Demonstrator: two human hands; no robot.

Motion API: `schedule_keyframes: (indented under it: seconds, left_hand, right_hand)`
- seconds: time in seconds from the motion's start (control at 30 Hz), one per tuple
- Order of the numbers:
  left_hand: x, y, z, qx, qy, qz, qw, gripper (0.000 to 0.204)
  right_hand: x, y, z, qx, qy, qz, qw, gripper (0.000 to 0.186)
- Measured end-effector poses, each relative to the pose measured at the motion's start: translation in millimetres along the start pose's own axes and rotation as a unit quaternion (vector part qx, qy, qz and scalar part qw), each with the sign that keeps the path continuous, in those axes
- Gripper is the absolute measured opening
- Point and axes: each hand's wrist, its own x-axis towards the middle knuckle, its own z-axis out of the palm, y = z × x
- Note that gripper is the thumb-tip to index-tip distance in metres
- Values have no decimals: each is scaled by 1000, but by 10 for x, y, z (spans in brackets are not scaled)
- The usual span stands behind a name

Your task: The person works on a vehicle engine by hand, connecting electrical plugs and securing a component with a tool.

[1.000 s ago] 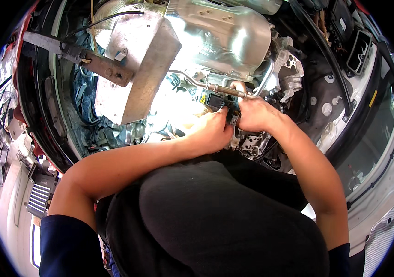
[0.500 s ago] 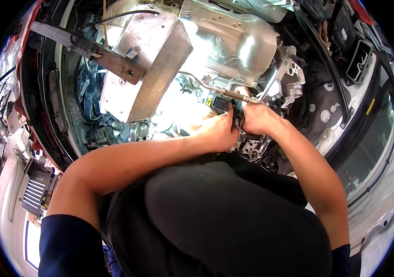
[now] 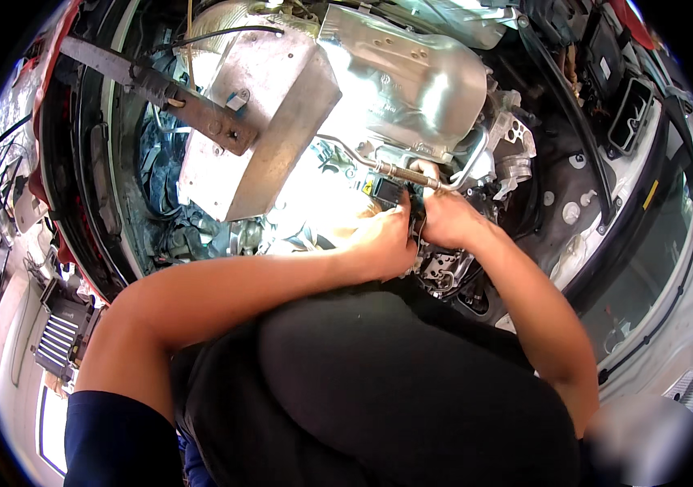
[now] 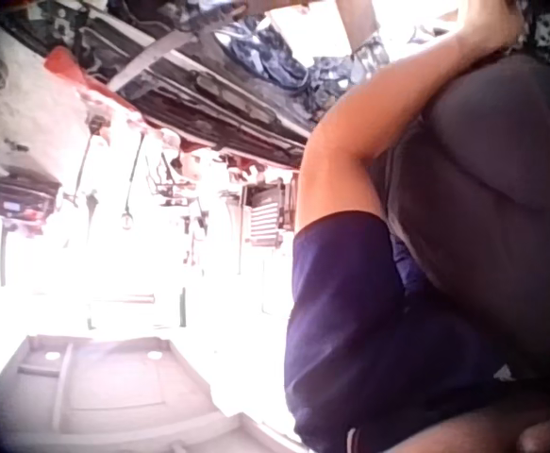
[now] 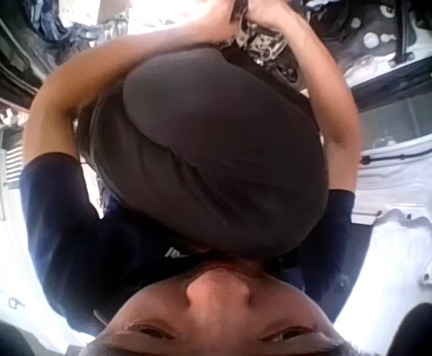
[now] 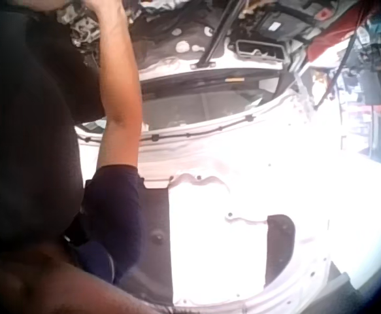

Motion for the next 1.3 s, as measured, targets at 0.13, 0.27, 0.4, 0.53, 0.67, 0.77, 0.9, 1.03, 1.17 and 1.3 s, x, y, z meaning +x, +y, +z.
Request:
schedule_keyframes:
  seconds: [0.13,0.27,0.4,0.53,0.67,0.77,0.9,1.03,1.17,1.3]
  left_hand:
    - [10,-110,126,48,69,53,995,74]
    - [-31,-120,102,51,84,56,994,69]
    - [-23,-125,101,16,84,69,994,69]
    - [-33,-86,58,72,70,66,993,68]
    - [-59,-44,-1,55,51,47,996,70]
    - [-75,4,-45,70,44,41,996,70]
    - [-62,-50,-44,52,48,62,996,73]
    - [-73,-32,-51,110,45,44,992,74]
    - [-68,-16,-49,116,31,43,992,75]
    - [-70,-12,-74,86,10,37,996,78]
  right_hand:
    - [-39,18,68,45,81,-25,995,39]
    - [-63,-58,-39,48,62,1,997,82]
    - [-97,-8,-43,32,62,-13,998,81]
    - [-120,-10,8,39,94,-30,994,73]
    - [-133,-26,30,86,128,-41,987,67]
    - [-94,38,189,83,204,-72,973,69]
    - [-87,21,283,87,260,-79,959,68]
    - [-142,55,377,45,267,-62,961,66]
    - [-78,156,351,4,226,-78,971,58]
    - [-69,128,225,50,250,-111,961,55]
